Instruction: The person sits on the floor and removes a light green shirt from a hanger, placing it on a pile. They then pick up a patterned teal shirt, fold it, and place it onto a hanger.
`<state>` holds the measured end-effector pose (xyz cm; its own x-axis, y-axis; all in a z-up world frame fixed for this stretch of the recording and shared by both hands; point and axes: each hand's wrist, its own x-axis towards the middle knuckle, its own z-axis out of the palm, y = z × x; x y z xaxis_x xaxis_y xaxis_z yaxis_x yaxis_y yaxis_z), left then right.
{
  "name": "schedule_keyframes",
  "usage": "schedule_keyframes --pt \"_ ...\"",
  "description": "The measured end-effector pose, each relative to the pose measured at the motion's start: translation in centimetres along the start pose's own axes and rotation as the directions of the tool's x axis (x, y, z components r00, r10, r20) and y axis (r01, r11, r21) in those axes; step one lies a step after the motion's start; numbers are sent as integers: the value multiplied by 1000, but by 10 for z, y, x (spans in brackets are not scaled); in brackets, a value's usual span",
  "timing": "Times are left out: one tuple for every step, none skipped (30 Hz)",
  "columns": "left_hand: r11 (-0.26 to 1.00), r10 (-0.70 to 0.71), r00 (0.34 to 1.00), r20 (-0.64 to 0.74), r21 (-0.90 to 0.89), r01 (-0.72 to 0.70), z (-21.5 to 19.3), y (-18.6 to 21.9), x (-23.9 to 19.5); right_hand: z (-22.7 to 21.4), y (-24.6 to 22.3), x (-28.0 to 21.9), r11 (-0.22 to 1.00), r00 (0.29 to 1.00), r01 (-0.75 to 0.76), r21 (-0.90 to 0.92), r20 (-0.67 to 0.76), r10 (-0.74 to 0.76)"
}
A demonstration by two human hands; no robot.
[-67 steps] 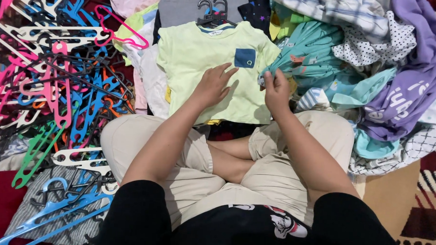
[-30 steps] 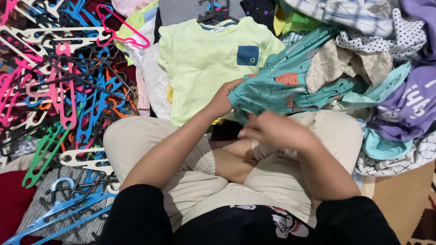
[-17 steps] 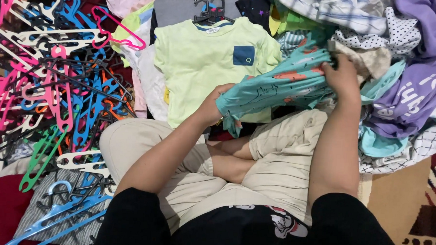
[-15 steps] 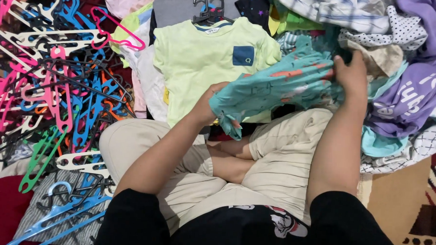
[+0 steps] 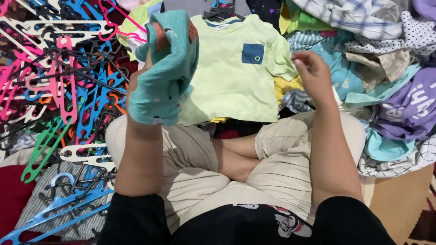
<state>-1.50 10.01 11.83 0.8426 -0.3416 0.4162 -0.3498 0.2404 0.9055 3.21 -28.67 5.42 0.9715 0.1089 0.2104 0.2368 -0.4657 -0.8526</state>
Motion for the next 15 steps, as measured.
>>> schedule_keyframes --pt "998 38 999 -4 55 -38 5 1 6 14 -27 -2 952 974 -116 283 218 54" --pt "997 39 999 -10 60 -38 16 4 7 25 -28 -3 952 973 -114 286 224 50" --pt "990 77 997 -10 117 -75 27 6 8 36 -28 -4 889 936 -244 388 333 112" --pt "979 114 993 -10 172 -111 38 9 8 47 -28 -5 801 882 -376 465 445 156" --pt "978 114 993 -16 177 -109 48 8 12 53 -23 -4 802 879 -377 464 451 152" --pt "892 -208 968 138 432 130 59 7 15 58 -17 -3 836 839 -447 317 474 268" --pt "678 -534 824 189 678 283 70 5 19 63 -10 -1 846 792 -507 163 475 383" --pt "678 -534 826 181 675 291 67 -27 10 65 4 -2 847 788 -508 157 482 383" --pt "548 -633 750 191 795 260 65 -60 0 67 18 -2 848 775 -524 85 461 433" --pt "406 -724 667 179 892 201 62 -93 -7 69 32 -1 844 765 -536 14 432 478" --pt "406 -722 669 175 890 207 60 -87 -4 67 33 0 846 763 -534 9 436 477" --pt "452 -619 757 211 884 123 57 -81 0 67 34 1 846 778 -532 34 413 473" --pt "484 -504 828 247 874 34 55 -75 3 66 35 1 846 793 -530 60 390 468" --pt "480 -505 829 239 876 40 51 -78 5 65 31 2 848 792 -527 59 396 465" --pt "447 -430 874 226 895 -12 47 -81 6 65 27 2 856 808 -509 88 391 440"
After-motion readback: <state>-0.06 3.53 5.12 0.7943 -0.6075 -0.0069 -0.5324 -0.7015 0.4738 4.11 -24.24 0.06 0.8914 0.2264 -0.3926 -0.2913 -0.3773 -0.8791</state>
